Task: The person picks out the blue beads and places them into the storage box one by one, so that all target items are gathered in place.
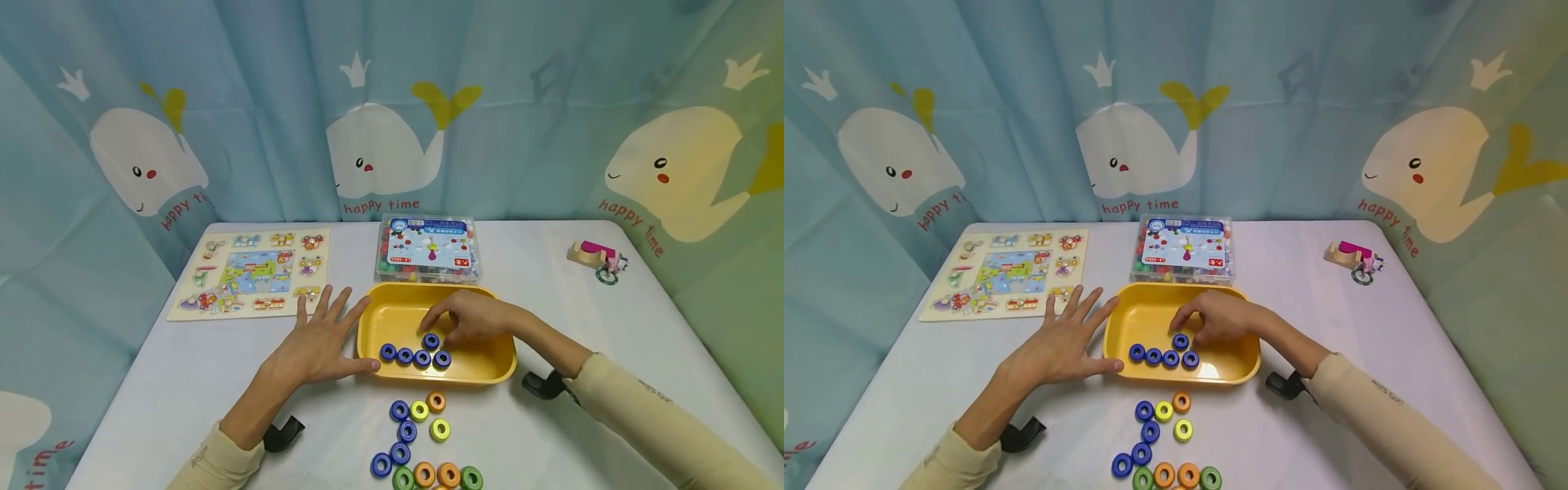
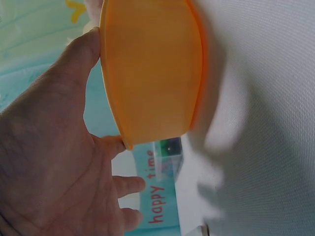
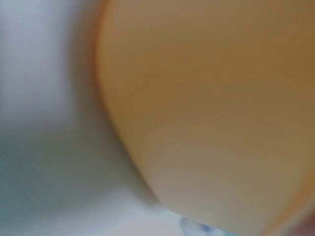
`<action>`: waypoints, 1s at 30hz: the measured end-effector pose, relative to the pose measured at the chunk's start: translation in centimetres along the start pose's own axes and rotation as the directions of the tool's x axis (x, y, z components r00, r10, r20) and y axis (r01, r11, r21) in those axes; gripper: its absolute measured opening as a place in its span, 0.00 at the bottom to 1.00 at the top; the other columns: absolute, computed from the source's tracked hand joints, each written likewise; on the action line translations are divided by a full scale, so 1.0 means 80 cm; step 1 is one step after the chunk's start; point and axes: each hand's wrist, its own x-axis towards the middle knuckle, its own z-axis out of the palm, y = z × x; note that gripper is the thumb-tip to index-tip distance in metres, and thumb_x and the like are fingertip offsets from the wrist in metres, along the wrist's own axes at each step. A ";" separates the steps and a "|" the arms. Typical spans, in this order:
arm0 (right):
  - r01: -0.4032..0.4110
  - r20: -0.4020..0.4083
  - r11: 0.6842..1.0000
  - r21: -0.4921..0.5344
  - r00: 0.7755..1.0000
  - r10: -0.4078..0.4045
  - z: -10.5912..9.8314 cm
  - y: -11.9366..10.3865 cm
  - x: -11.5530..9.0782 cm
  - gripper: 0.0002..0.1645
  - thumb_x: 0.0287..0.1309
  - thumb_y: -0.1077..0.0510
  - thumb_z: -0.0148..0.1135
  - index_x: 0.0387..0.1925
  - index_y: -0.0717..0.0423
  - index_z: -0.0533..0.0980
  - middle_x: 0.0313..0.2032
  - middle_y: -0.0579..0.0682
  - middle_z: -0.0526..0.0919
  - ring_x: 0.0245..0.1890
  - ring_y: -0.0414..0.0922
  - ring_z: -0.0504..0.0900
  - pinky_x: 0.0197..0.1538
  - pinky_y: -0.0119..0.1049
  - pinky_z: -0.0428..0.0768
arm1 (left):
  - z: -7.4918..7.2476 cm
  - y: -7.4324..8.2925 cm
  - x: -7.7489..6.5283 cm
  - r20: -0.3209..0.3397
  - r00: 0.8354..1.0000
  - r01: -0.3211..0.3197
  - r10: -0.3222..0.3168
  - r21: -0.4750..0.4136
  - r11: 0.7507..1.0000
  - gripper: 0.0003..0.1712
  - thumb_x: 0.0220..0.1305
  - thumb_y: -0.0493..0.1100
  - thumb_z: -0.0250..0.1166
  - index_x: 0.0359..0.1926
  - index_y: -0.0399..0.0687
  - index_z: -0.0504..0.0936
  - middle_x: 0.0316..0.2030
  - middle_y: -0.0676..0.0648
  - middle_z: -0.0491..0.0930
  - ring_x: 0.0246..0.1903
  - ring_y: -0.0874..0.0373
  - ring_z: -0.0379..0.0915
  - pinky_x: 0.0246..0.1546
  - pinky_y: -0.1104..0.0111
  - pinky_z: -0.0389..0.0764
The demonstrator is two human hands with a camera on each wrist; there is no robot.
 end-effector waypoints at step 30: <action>0.359 -0.083 0.925 0.124 0.933 -0.351 0.116 -0.115 -0.054 0.20 0.52 0.53 0.67 0.49 0.38 0.77 0.44 0.29 0.78 0.38 0.31 0.75 0.41 0.24 0.74 | 0.004 -0.004 0.001 -0.015 1.000 -0.005 0.005 0.018 1.000 0.61 0.39 0.88 0.40 0.73 0.69 0.42 0.72 0.47 0.41 0.69 0.42 0.29 0.59 0.38 0.31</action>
